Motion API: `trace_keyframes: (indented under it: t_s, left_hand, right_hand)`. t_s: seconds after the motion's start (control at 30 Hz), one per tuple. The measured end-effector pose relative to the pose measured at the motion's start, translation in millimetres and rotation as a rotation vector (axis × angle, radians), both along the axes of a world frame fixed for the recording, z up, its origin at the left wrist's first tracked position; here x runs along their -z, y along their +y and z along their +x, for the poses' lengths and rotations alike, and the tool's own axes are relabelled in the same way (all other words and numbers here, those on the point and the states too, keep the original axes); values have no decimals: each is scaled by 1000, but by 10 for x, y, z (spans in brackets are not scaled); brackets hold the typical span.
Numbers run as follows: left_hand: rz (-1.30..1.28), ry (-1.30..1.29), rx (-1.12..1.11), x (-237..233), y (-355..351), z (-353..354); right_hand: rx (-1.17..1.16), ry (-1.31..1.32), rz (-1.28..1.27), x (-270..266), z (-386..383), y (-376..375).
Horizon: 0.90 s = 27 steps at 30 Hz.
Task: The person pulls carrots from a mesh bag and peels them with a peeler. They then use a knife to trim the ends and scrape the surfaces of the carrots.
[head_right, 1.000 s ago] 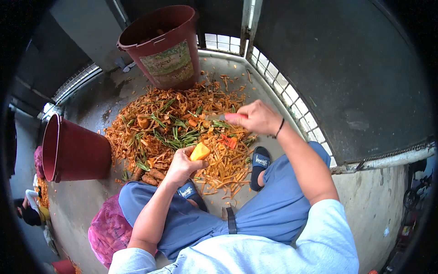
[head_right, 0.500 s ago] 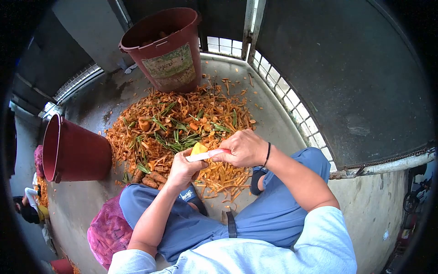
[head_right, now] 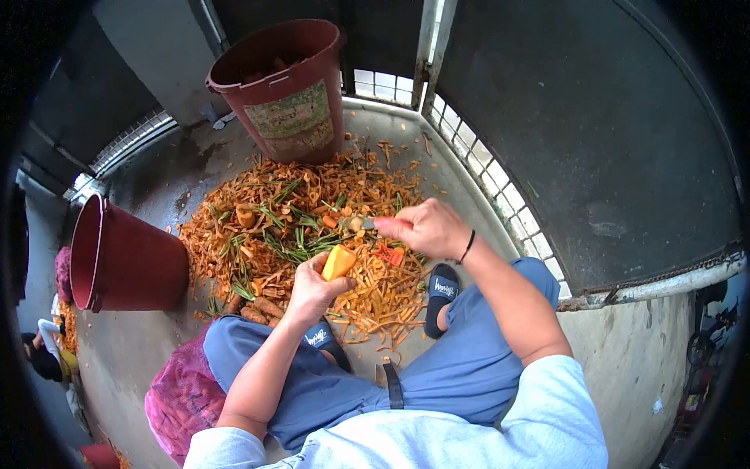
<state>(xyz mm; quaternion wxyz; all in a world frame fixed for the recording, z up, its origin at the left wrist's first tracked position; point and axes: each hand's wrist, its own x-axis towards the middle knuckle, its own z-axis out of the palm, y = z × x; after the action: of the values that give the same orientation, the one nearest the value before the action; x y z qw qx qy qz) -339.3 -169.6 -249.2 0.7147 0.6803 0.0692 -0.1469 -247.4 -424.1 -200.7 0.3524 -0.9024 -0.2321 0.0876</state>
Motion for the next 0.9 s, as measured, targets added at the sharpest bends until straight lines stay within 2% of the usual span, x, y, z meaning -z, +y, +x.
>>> trace_keyframes:
  t_s: [0.03, 0.17, 0.3, 0.5, 0.6, 0.7, 0.77, 0.83, 0.9]
  left_hand:
    - [55, -84, -49, 16, -16, 3]
    - [137, -123, -96, 85, -47, 21]
    - [283, -145, -119, 4, -83, -26]
    - [321, -162, -143, -57, -101, -12]
    - [392, -242, -157, 0, -116, -3]
    - [367, -296, -178, 63, -122, -2]
    - [571, -296, -155, -35, -119, -25]
    - [617, -332, -170, -4, -127, -32]
    - [665, -369, -193, 6, -124, 4]
  right_hand:
    - [-33, 10, 97, 30, -82, 69]
    - [-227, -159, 42, 25, -295, 249]
    - [-198, -244, 57, 59, -332, 295]
    - [-1, -356, -23, 13, -170, 166]
    - [-101, -85, 20, -116, -250, 189]
    - [-148, -122, -20, -122, -295, 232]
    - [-86, -123, 0, -113, -246, 217]
    - [5, -103, -64, -111, -140, 158]
    - [-55, -35, 20, -179, -238, 201]
